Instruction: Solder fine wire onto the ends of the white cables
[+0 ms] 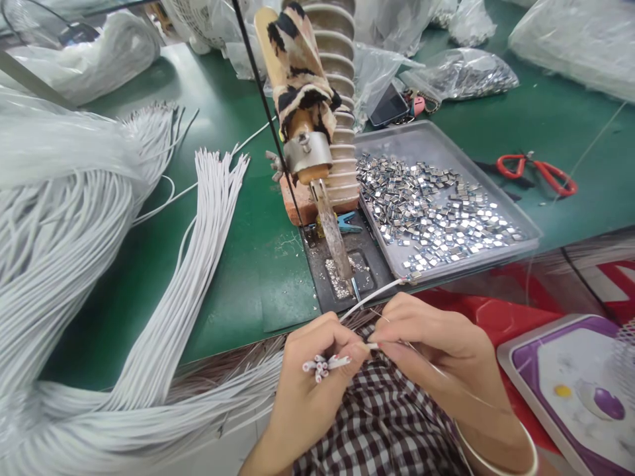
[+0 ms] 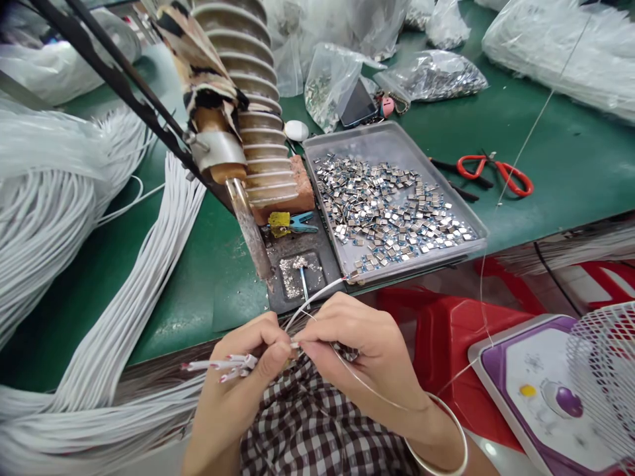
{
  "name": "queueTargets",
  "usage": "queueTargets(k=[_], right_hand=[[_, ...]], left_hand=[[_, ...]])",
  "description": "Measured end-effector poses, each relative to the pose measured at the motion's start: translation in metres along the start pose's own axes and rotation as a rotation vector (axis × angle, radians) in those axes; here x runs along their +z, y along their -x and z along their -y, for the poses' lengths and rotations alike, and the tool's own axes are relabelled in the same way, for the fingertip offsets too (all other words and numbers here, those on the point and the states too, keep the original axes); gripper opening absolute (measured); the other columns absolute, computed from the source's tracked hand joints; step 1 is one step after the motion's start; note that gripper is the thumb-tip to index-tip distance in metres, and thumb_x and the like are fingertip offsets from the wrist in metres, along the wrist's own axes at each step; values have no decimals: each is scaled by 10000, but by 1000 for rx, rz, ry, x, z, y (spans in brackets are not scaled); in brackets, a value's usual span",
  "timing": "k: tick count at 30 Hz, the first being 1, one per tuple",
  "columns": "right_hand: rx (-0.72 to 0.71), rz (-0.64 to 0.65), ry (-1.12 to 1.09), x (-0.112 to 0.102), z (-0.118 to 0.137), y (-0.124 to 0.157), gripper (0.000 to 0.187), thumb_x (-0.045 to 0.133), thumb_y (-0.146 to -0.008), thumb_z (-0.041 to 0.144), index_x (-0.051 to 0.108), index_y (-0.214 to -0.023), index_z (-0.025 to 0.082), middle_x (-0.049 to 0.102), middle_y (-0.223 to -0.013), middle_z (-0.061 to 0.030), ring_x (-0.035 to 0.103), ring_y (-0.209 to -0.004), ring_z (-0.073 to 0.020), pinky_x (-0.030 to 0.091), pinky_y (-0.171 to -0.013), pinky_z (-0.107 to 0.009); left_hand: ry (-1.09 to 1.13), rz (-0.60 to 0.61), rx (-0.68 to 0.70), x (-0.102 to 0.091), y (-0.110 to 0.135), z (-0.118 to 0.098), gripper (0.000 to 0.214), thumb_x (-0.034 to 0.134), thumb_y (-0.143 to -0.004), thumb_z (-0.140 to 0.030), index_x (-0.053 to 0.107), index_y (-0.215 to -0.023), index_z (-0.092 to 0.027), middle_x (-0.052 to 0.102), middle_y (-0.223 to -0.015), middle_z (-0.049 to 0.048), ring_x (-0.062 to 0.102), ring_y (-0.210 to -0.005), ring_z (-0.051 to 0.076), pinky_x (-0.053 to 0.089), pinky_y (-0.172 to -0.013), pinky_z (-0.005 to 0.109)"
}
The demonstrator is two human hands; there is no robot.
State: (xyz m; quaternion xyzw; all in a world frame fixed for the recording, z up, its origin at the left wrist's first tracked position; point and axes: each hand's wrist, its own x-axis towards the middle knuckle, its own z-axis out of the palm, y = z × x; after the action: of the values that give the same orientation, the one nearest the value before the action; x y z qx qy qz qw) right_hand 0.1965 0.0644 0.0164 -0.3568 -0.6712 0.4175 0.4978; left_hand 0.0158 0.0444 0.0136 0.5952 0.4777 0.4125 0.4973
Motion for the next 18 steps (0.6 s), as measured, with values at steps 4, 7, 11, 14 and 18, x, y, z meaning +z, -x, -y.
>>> queueTargets(k=[4,7,11,14,18], right_hand=[[71,21,-3,-1,0,0,205,648,-849,53,742,-894,231,726,-769,-3,643,-718,-124,530,-666,-249],[249,18,-63,0,5,0,150,615,-875,137,694,-761,196,645,-669,12,572,-620,-110,467,-571,-235],[404,101,-66,0,17,-3,241,555,-901,183,622,-670,180,573,-625,23,510,-557,-94,415,-517,-227],[278,8,137,-10,15,-11,223,547,-934,191,650,-736,197,602,-644,27,518,-551,-96,405,-519,-237],[114,-247,926,-35,-15,-38,140,590,-917,210,700,-830,201,702,-792,-43,598,-760,-199,413,-652,-326]], left_hand=[[-23,-19,-13,-1,-1,0,313,611,-967,-316,596,-683,-185,509,-619,-32,445,-597,125,314,-584,267],[-11,-22,27,-1,-4,1,258,666,-936,-319,650,-715,-186,564,-640,-23,468,-597,125,317,-560,261],[64,-44,83,0,-7,6,183,703,-912,-312,724,-769,-200,622,-678,-6,514,-618,133,367,-578,254],[135,-58,88,-1,-6,11,102,711,-906,-292,775,-847,-238,643,-753,7,560,-686,145,415,-616,244],[129,-104,57,0,-6,13,68,761,-861,-284,814,-900,-265,658,-900,38,611,-781,161,466,-652,239]])
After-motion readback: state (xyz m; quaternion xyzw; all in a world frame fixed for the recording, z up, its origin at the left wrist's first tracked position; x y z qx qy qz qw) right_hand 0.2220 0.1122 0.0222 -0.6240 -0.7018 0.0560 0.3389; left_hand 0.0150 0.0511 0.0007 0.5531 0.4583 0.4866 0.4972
